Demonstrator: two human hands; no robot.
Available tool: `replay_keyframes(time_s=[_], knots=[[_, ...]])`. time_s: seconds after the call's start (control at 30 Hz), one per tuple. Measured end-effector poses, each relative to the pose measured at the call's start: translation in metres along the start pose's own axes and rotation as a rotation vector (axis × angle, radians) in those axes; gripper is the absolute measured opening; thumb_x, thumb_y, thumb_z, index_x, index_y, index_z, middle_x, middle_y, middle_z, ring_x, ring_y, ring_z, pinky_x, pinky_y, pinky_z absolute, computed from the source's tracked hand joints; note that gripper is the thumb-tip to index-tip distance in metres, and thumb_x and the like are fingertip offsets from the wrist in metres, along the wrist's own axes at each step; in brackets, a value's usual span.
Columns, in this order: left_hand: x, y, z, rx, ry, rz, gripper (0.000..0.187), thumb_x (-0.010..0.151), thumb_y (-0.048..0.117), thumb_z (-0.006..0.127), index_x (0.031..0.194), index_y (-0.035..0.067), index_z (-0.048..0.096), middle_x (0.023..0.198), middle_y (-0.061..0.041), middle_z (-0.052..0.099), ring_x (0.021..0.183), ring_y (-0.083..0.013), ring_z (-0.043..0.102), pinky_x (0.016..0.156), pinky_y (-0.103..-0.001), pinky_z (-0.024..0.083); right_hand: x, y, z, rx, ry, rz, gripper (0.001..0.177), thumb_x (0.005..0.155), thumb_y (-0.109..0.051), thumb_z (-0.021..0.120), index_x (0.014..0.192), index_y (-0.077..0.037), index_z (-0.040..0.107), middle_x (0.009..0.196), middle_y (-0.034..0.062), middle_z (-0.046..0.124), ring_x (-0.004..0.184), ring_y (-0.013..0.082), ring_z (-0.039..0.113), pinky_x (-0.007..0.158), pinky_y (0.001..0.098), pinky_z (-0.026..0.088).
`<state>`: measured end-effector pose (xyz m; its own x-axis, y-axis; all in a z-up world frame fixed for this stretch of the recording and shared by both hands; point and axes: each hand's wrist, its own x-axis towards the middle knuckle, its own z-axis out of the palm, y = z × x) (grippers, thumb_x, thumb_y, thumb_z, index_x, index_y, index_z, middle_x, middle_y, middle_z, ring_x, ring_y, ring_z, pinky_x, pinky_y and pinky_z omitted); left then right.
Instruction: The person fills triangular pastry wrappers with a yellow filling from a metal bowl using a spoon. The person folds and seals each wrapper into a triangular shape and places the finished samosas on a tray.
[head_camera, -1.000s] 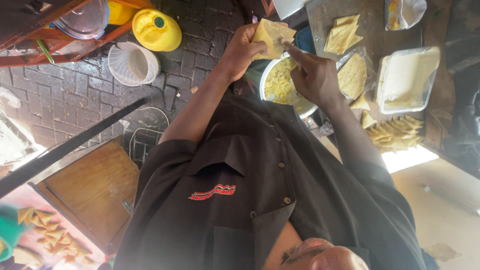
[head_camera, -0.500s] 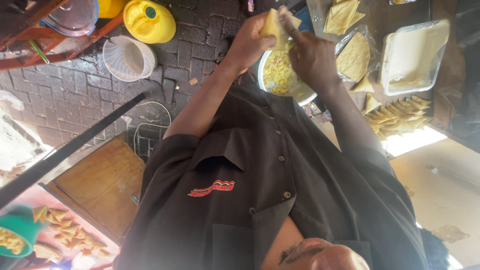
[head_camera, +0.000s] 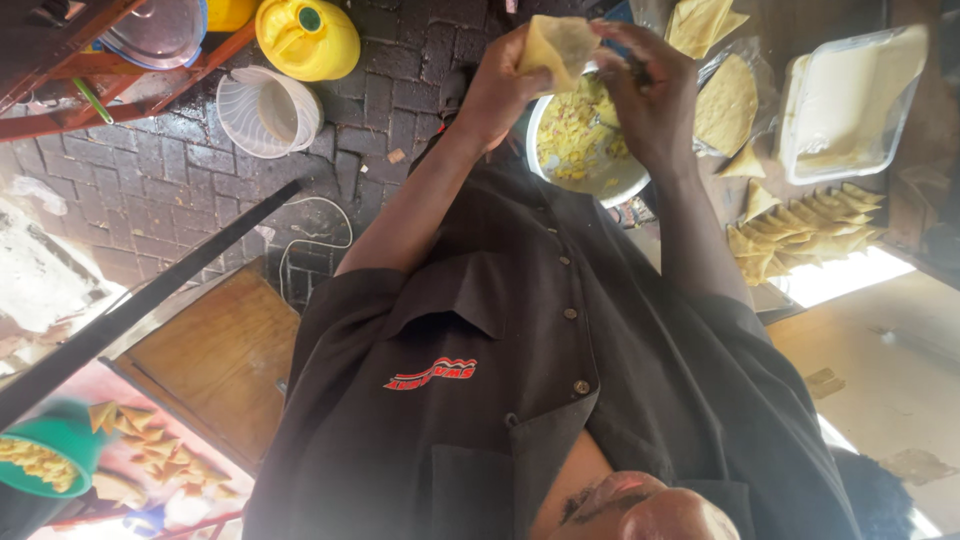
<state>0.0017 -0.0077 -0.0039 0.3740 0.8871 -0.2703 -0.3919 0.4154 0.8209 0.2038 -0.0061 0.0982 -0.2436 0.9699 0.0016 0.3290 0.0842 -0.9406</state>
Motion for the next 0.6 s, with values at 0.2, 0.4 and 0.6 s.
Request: replay_keyframes(time_s=[0.2,0.4,0.6], knots=[[0.002,0.013,0.018,0.227,-0.059,0.089,0.041,0.095,-0.010,0.060,0.133,0.005,0.061,0.104,-0.001,0.065,0.092,-0.0068,0.060,0.080,-0.026,0.052,0.011,-0.014,0.034,0.058,0.107,0.125,0.018,0.104,-0.004,0.076,0.119,0.004,0.073,0.112,0.0104,0.079,0.097,0.0096,0.073,0.083,0.0248,0.058],[0.002,0.026,0.024,0.312,-0.072,0.257,0.047,0.096,-0.008,0.061,0.141,0.005,0.054,0.108,0.000,0.066,0.095,-0.0055,0.060,0.086,-0.025,0.054,0.021,-0.023,0.035,-0.073,0.169,0.144,0.015,0.100,-0.005,0.079,0.113,0.001,0.076,0.100,0.0094,0.079,0.086,0.0080,0.067,0.077,0.0250,0.054],[0.004,0.022,0.025,0.337,-0.042,0.155,0.027,0.103,0.002,0.066,0.130,0.005,0.062,0.098,0.000,0.066,0.090,-0.0051,0.059,0.082,-0.026,0.053,0.034,-0.045,0.027,-0.472,0.102,0.385,0.018,0.095,-0.014,0.085,0.103,-0.002,0.074,0.071,0.0151,0.063,0.063,0.0236,0.058,0.064,0.0336,0.042]])
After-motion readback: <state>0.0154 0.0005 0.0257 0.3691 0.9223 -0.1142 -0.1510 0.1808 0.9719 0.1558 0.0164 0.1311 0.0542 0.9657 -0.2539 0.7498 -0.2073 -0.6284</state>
